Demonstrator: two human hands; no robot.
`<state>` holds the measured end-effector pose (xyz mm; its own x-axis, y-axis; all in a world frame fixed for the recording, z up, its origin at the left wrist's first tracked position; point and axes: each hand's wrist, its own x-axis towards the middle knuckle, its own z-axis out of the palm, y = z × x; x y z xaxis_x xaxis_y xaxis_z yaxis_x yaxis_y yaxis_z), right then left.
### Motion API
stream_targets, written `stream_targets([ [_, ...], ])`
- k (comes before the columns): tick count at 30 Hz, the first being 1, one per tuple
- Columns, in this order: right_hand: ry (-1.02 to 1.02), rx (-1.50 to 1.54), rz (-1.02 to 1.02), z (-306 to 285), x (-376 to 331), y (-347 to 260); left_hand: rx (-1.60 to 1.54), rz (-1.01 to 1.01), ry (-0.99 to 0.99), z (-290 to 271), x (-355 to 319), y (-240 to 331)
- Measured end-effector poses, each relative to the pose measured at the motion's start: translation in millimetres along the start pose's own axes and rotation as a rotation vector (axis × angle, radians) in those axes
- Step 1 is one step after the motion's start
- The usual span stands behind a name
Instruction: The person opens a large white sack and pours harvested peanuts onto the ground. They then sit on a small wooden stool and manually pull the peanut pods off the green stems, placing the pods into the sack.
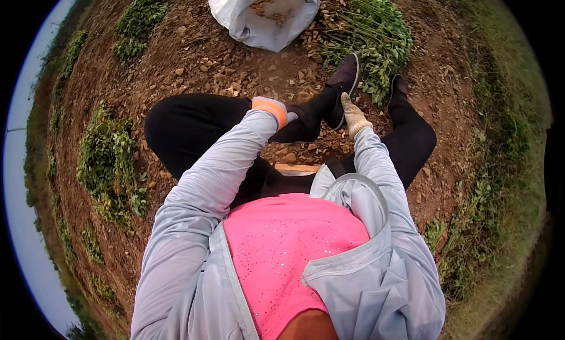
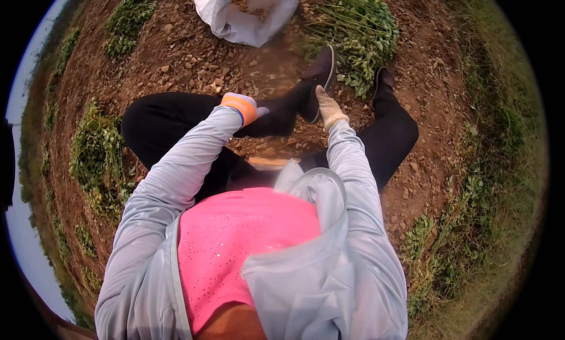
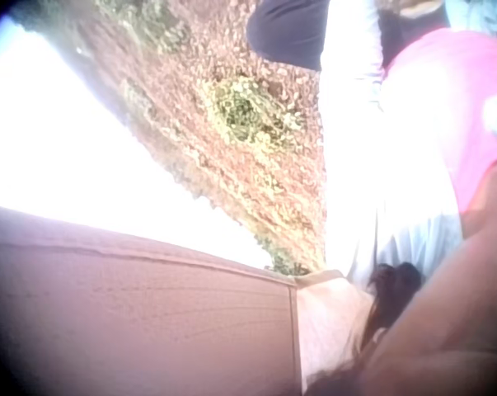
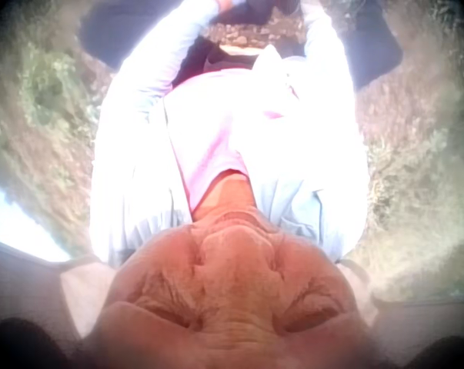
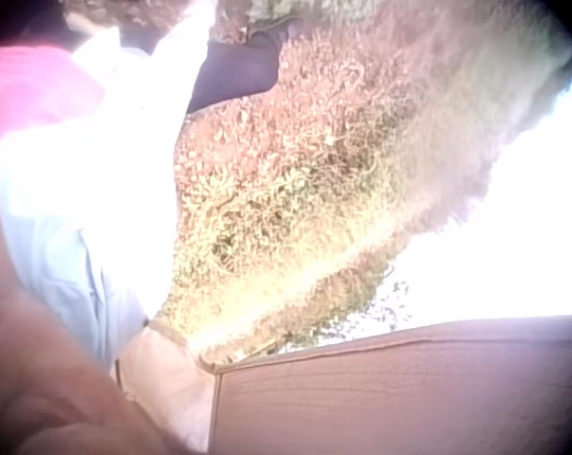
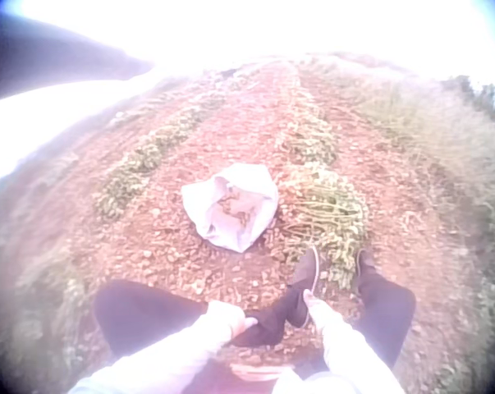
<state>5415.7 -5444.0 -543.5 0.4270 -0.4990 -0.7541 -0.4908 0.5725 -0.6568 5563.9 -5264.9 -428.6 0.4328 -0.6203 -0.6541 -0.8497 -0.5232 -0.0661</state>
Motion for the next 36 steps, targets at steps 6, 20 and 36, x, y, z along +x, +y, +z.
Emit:
stream_targets([
  [6, 0.015, -0.161, -0.014, -4, -19, -12, 0.004, 0.024, 0.017, -2, 7, 8],
  [20, -0.199, -0.497, -0.008, 33, -17, 29, -0.023, -0.007, -0.006, -2, 18, 3],
  [36, -0.156, -1.742, -0.291, 60, -56, -21, 0.02, -0.043, 0.016, 8, 35, 2],
])
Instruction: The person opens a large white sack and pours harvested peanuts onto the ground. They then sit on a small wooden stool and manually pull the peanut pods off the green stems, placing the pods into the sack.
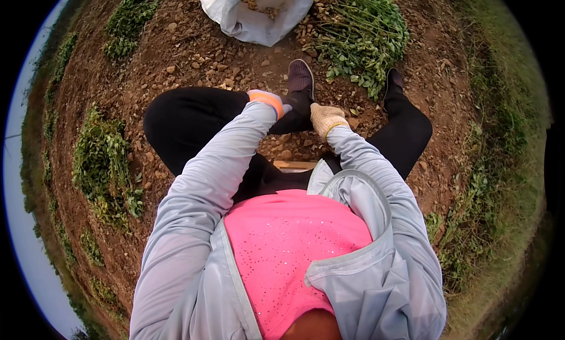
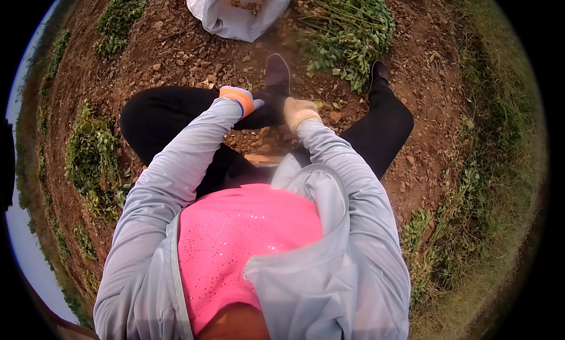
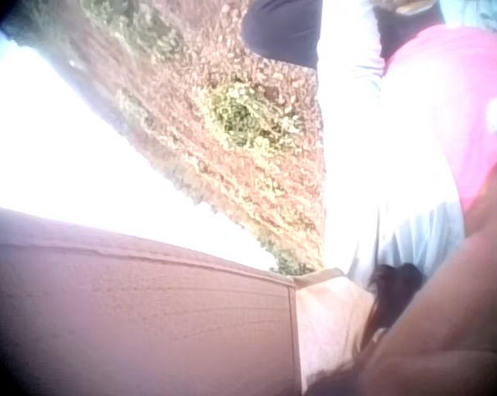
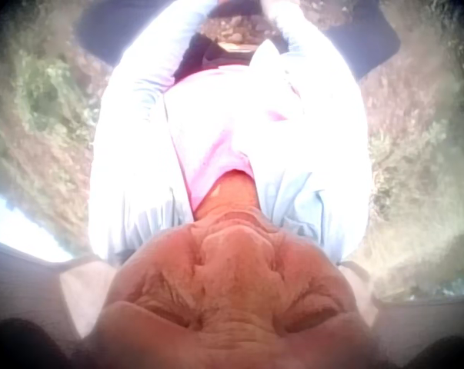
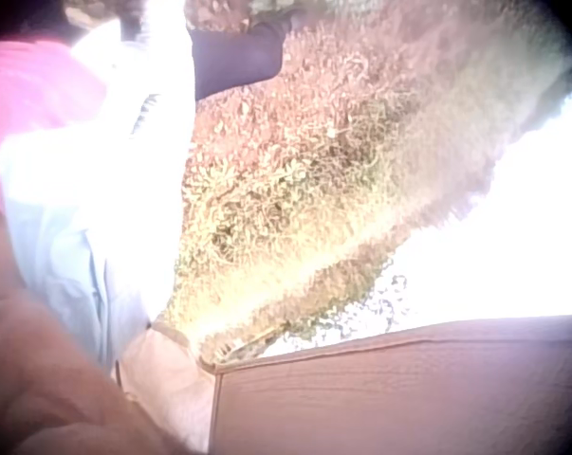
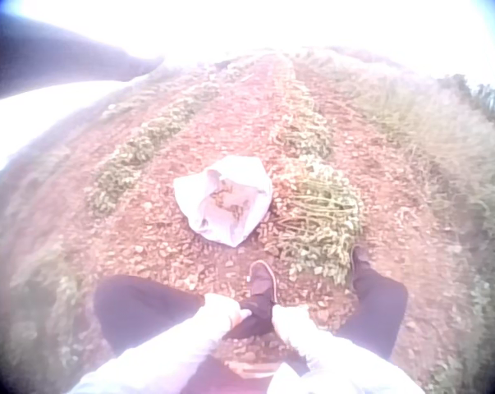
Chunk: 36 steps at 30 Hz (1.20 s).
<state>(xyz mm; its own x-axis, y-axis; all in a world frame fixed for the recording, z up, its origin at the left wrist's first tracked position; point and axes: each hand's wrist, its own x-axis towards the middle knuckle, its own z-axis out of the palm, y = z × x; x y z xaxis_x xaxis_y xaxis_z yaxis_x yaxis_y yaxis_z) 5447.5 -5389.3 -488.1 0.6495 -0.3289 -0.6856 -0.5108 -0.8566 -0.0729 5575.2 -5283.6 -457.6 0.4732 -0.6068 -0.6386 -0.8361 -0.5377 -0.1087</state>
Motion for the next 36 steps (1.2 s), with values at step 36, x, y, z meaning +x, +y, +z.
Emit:
stream_targets([
  [36, -0.159, 0.084, -0.428, 41, -20, -17, -0.366, 0.057, 0.025, 40, -23, -53],
])
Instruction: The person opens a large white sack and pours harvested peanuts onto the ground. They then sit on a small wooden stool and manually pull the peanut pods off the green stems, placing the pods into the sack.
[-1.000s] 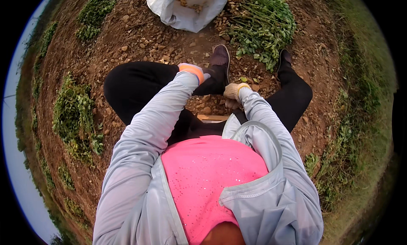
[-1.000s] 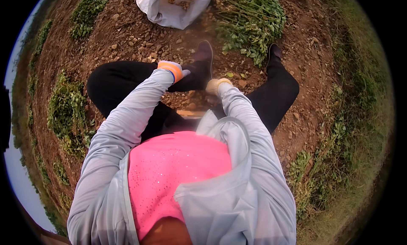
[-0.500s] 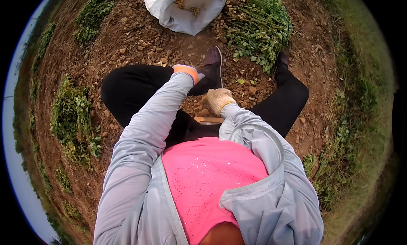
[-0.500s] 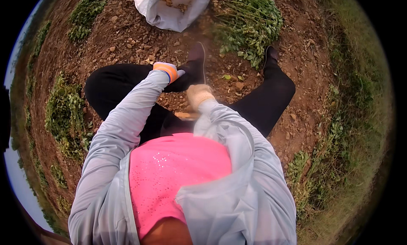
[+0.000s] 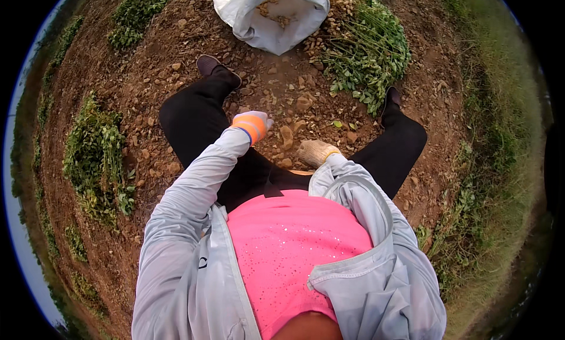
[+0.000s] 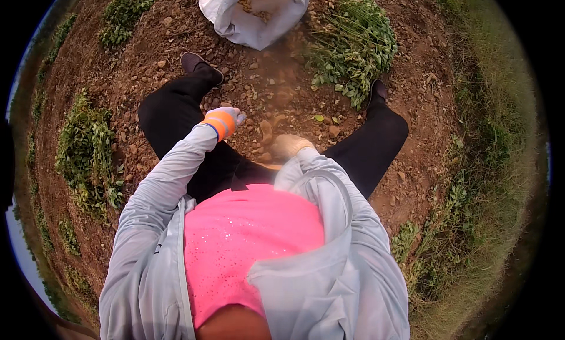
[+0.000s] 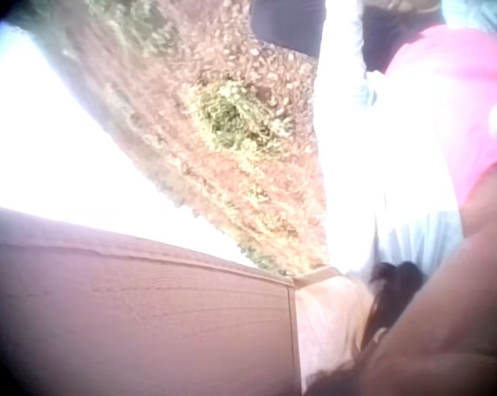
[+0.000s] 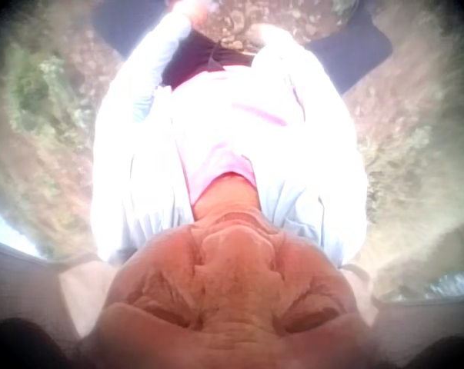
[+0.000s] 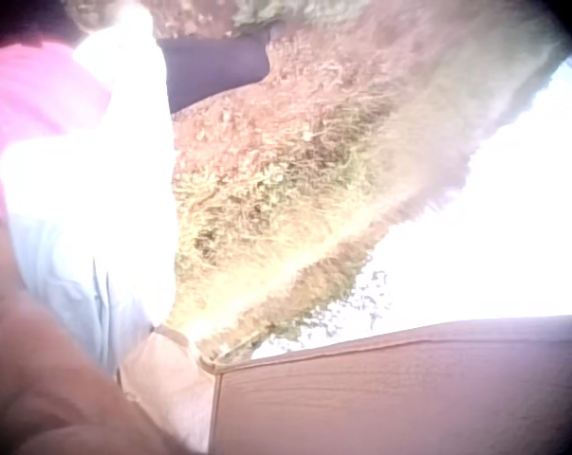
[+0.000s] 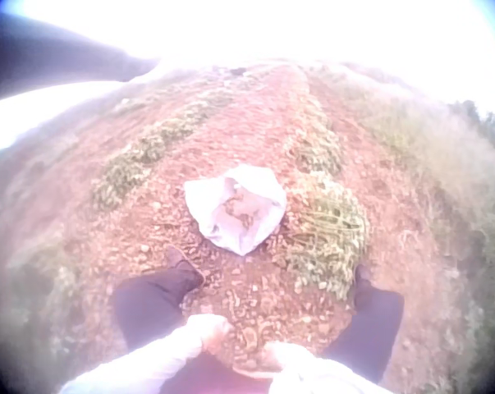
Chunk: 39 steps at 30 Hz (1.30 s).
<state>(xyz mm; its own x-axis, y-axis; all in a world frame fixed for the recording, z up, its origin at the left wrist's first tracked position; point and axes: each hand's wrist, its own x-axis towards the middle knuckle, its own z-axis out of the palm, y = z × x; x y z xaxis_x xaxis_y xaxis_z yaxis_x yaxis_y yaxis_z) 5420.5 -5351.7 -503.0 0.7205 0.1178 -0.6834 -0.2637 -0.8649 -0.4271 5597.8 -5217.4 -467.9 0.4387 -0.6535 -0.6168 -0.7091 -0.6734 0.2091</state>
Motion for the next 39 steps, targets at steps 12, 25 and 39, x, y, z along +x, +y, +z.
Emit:
stream_targets([
  [12, -0.21, -0.275, 0.047, 48, 21, 22, -1.935, -0.036, 0.362, -19, 5, -51],
  [25, -0.303, -0.141, 0.17, -17, -12, -68, -1.985, 0.144, 0.291, -13, -30, -25],
  [39, -0.672, -0.213, 0.024, -21, 41, -78, -1.251, 0.234, 0.136, 2, -49, -5],
])
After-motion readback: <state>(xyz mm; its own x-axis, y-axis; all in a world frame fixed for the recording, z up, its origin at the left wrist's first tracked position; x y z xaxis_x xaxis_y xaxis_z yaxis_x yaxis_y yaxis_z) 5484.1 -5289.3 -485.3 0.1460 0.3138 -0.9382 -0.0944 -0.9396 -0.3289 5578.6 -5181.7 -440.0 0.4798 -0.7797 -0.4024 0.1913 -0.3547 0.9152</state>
